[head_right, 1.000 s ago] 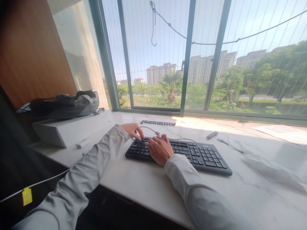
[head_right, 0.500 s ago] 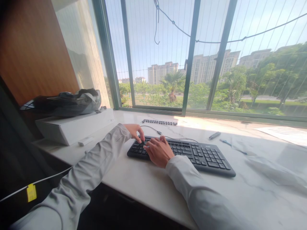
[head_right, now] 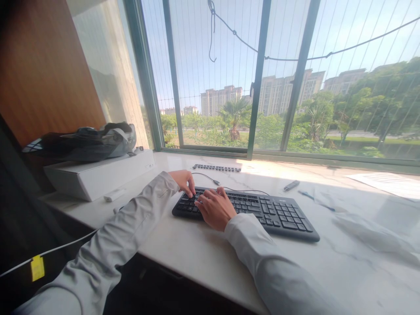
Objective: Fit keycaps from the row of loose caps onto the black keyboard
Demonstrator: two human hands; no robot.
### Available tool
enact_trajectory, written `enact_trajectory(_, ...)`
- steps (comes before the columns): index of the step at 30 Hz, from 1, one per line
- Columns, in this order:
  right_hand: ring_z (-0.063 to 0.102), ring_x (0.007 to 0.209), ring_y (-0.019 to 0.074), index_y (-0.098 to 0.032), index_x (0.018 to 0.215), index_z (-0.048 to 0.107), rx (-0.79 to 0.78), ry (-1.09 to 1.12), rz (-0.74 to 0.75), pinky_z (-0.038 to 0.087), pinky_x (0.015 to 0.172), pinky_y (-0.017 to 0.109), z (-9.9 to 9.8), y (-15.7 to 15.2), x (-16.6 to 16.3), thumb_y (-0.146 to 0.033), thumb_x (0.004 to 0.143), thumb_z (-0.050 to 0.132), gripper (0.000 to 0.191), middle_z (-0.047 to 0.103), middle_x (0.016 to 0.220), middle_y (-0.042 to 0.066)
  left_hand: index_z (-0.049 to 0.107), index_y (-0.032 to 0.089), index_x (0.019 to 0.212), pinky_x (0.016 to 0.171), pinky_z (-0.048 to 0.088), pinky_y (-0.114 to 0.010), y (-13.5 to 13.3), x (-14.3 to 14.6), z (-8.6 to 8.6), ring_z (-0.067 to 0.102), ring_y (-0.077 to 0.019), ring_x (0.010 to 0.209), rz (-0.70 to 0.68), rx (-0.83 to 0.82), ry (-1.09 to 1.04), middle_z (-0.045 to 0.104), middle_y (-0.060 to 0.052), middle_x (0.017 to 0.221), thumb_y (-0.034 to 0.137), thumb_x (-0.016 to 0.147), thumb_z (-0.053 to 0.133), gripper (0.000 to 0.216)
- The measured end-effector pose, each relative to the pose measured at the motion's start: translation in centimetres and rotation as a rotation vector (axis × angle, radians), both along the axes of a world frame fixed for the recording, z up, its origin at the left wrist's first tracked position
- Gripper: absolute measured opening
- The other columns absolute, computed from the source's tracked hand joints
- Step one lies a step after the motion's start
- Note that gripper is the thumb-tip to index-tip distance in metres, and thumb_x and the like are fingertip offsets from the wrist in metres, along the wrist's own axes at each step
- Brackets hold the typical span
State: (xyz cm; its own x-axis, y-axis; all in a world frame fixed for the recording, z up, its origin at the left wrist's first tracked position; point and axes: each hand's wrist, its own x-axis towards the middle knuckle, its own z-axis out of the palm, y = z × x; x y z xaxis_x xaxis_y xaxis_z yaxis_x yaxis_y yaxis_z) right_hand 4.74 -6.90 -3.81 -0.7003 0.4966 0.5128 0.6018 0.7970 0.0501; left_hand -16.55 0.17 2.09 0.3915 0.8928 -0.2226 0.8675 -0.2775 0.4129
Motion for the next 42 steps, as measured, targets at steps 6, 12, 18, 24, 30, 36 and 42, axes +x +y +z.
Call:
enact_trajectory(6,0.052,0.093,0.0173,-0.023,0.101,0.062,0.006,0.016,-0.011,0.024,0.085,0.036,-0.23,0.04,-0.06,-0.038,0.097,0.029,0.036,0.061,0.095,0.005,0.077,0.014,0.087,0.048,0.037,-0.021,-0.02,0.06,0.01,0.045,-0.0075,0.044,-0.118,0.052,0.023,0.067,-0.003,0.061,0.031,0.057,0.078,0.034)
enact_trajectory(12,0.051,0.098,0.0177,-0.024,0.109,0.059,-0.003,0.02,-0.025,0.024,0.086,0.036,-0.6,0.22,-0.04,-0.039,0.097,0.031,0.034,0.06,0.1,0.005,0.076,0.014,0.086,0.049,0.037,-0.02,-0.28,0.29,0.2,0.044,-0.0066,0.045,-0.128,0.068,0.042,0.069,-0.003,0.064,0.03,0.058,0.078,0.032)
enact_trajectory(18,0.051,0.098,0.0175,-0.024,0.109,0.059,-0.016,0.015,-0.029,0.024,0.087,0.036,-0.59,0.25,-0.03,-0.039,0.097,0.03,0.035,0.06,0.1,0.005,0.077,0.014,0.085,0.048,0.036,-0.02,-0.42,0.34,0.4,0.044,-0.0066,0.044,-0.107,0.079,0.037,0.066,-0.002,0.058,0.031,0.057,0.079,0.033)
enact_trajectory(24,0.051,0.098,0.0176,-0.024,0.11,0.059,-0.02,0.009,-0.032,0.024,0.088,0.036,-0.51,0.14,-0.01,-0.04,0.097,0.029,0.036,0.059,0.1,0.005,0.077,0.013,0.086,0.051,0.037,-0.021,-0.39,0.33,0.3,0.044,-0.0078,0.046,-0.119,0.1,0.035,0.065,-0.002,0.054,0.03,0.058,0.079,0.033)
enact_trajectory(30,0.049,0.1,0.0184,-0.025,0.116,0.057,-0.04,-0.007,-0.037,0.024,0.087,0.036,-0.46,0.1,-0.04,-0.041,0.097,0.028,0.038,0.058,0.103,0.006,0.077,0.018,0.083,0.052,0.037,-0.021,-0.11,0.42,0.02,0.046,-0.008,0.049,-0.098,0.094,0.05,0.068,-0.001,0.062,0.033,0.055,0.08,0.032)
enact_trajectory(36,0.045,0.101,0.02,-0.032,0.128,0.051,-0.08,-0.023,-0.023,0.025,0.084,0.037,-0.71,0.13,-0.02,-0.045,0.097,0.027,0.042,0.056,0.112,0.006,0.077,0.02,0.086,0.052,0.037,-0.021,0.23,0.06,-0.09,0.045,-0.0071,0.046,-0.092,0.048,0.07,0.068,-0.001,0.063,0.034,0.057,0.078,0.032)
enact_trajectory(42,0.042,0.105,0.0219,-0.036,0.133,0.046,-0.09,-0.049,-0.053,0.025,0.085,0.038,-0.81,0.17,-0.39,-0.048,0.096,0.026,0.043,0.053,0.12,0.005,0.076,0.016,0.092,0.051,0.038,-0.021,0.5,-0.13,0.05,0.045,-0.0071,0.048,-0.137,0.007,0.08,0.071,-0.005,0.078,0.032,0.061,0.075,0.034)
